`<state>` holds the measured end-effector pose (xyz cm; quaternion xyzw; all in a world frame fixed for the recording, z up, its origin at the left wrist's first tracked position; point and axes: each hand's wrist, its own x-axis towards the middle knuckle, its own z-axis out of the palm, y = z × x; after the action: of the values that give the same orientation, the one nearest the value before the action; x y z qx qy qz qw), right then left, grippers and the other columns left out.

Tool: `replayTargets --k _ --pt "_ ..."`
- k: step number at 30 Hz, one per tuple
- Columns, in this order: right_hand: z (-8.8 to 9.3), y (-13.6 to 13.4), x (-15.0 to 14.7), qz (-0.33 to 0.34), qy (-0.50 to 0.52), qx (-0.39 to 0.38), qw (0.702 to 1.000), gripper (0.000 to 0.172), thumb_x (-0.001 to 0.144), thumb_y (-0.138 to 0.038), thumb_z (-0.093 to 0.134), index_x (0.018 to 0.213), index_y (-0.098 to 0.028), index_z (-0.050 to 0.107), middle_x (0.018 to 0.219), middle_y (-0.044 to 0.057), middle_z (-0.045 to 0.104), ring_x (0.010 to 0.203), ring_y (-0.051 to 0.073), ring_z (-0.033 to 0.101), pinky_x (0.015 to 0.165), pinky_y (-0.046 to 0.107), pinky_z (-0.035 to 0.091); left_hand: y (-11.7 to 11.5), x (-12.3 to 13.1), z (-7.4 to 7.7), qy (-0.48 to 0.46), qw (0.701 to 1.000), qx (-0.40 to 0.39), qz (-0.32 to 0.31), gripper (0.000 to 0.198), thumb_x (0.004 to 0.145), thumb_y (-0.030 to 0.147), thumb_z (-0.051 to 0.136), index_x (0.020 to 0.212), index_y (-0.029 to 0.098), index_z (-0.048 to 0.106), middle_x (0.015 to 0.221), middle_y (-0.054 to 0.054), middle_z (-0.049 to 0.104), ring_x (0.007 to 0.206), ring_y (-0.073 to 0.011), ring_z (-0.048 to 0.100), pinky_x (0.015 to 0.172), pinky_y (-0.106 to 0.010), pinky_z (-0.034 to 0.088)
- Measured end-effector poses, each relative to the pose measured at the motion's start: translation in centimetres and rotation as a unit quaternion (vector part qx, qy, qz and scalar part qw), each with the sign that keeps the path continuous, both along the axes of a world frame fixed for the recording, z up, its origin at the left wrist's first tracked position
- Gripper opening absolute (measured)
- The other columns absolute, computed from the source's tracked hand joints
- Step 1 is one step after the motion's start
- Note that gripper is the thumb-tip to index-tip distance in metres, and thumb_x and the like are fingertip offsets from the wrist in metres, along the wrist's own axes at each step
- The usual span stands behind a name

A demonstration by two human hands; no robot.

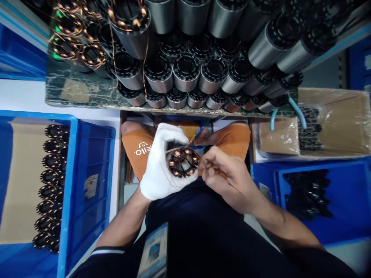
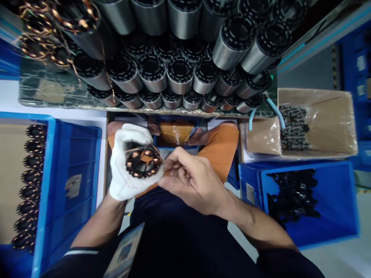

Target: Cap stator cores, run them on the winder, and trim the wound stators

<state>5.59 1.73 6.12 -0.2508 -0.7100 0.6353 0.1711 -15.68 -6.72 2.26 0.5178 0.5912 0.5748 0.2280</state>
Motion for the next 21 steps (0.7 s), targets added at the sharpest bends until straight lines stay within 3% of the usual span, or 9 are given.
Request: replayTargets --k 3,5,7,9,12,14,16,19,21 --pt "-0.8 0.2 -0.8 0.016 0.053 -0.076 0.996 0.044 0.121 -0.035 0.062 0.08 -0.022 0.052 0.068 -0.007 0.05 0.058 0.008 0.045 0.058 0.025 0.036 -1.5 0.5 0.7 -0.047 0.997 0.004 -0.053 0.065 0.084 0.027 0.102 0.138 0.031 0.066 0.131 -0.008 0.07 0.124 -0.0285 0.071 0.108 -0.046 0.063" --pt "-1.8 -0.5 -0.8 0.022 0.098 -0.115 0.988 0.046 0.123 -0.033 0.055 0.079 -0.023 0.049 0.068 -0.007 0.048 0.057 0.009 0.043 0.057 0.025 0.036 -2.2 1.2 1.2 -0.187 0.976 -0.065 -0.087 0.058 0.094 0.039 0.097 0.143 0.032 0.068 0.134 -0.01 0.073 0.12 -0.0282 0.074 0.104 -0.045 0.065" --pt "-2.6 -1.2 -0.5 0.027 0.097 -0.126 0.987 0.045 0.123 -0.032 0.054 0.079 -0.023 0.048 0.067 -0.007 0.044 0.057 0.009 0.04 0.057 0.026 0.033 -2.3 2.0 1.4 -0.392 0.901 -0.145 -0.117 0.058 0.097 0.063 0.088 0.142 0.03 0.07 0.128 -0.012 0.075 0.097 -0.0245 0.075 0.08 -0.037 0.064" --pt "-2.8 -1.5 -0.2 0.033 0.07 -0.089 0.993 0.044 0.12 -0.027 0.057 0.078 -0.022 0.047 0.07 -0.006 0.043 0.063 0.011 0.04 0.062 0.029 0.032 -1.9 2.9 1.3 -0.559 0.799 -0.194 -0.11 0.066 0.091 0.078 0.085 0.132 0.028 0.071 0.113 -0.01 0.073 0.069 -0.0161 0.062 0.055 -0.029 0.05" --pt "-2.0 -1.1 0.0 0.025 0.046 0.036 0.998 0.037 0.112 -0.02 0.065 0.078 -0.021 0.051 0.085 0.0 0.052 0.079 0.015 0.049 0.071 0.032 0.041 -0.9 3.7 0.8 -0.672 0.715 -0.175 -0.082 0.056 0.077 0.064 0.095 0.109 0.027 0.068 0.09 0.0 0.06 0.052 -0.0065 0.034 0.042 -0.024 0.029" --pt "-1.2 -0.6 -0.1 -0.005 0.071 0.11 0.991 0.032 0.105 -0.016 0.067 0.078 -0.021 0.053 0.111 0.007 0.065 0.091 0.019 0.058 0.077 0.035 0.05 -0.5 4.0 0.3 -0.68 0.713 -0.152 -0.074 0.049 0.072 0.051 0.094 0.104 0.026 0.067 0.088 0.001 0.058 0.053 -0.0073 0.038 0.045 -0.024 0.033" --pt "-0.7 -0.3 -0.6 -0.028 0.126 0.117 0.985 0.029 0.1 -0.012 0.067 0.077 -0.022 0.052 0.13 0.01 0.071 0.095 0.021 0.063 0.079 0.038 0.056 -0.7 4.0 -0.3 -0.639 0.746 -0.175 -0.067 0.044 0.079 0.052 0.09 0.106 0.025 0.069 0.093 -0.003 0.066 0.063 -0.0145 0.055 0.055 -0.029 0.049" --pt "-1.0 -0.5 -1.8 -0.002 0.178 0.078 0.981 0.029 0.097 -0.009 0.067 0.08 -0.025 0.05 0.105 0.004 0.076 0.08 0.017 0.063 0.073 0.033 0.058 -1.4 3.8 -1.2 -0.558 0.788 -0.249 -0.071 0.046 0.095 0.065 0.081 0.119 0.025 0.075 0.098 -0.008 0.075 0.084 -0.0273 0.073 0.075 -0.042 0.064" --pt "-2.0 -1.2 -2.3 0.042 0.16 0.078 0.983 0.031 0.099 -0.012 0.068 0.081 -0.026 0.047 0.089 -0.001 0.068 0.073 0.014 0.058 0.067 0.028 0.053 -1.6 3.6 -1.8 -0.551 0.793 -0.254 -0.061 0.052 0.092 0.065 0.086 0.124 0.026 0.076 0.1 -0.008 0.076 0.09 -0.0282 0.075 0.081 -0.043 0.066"
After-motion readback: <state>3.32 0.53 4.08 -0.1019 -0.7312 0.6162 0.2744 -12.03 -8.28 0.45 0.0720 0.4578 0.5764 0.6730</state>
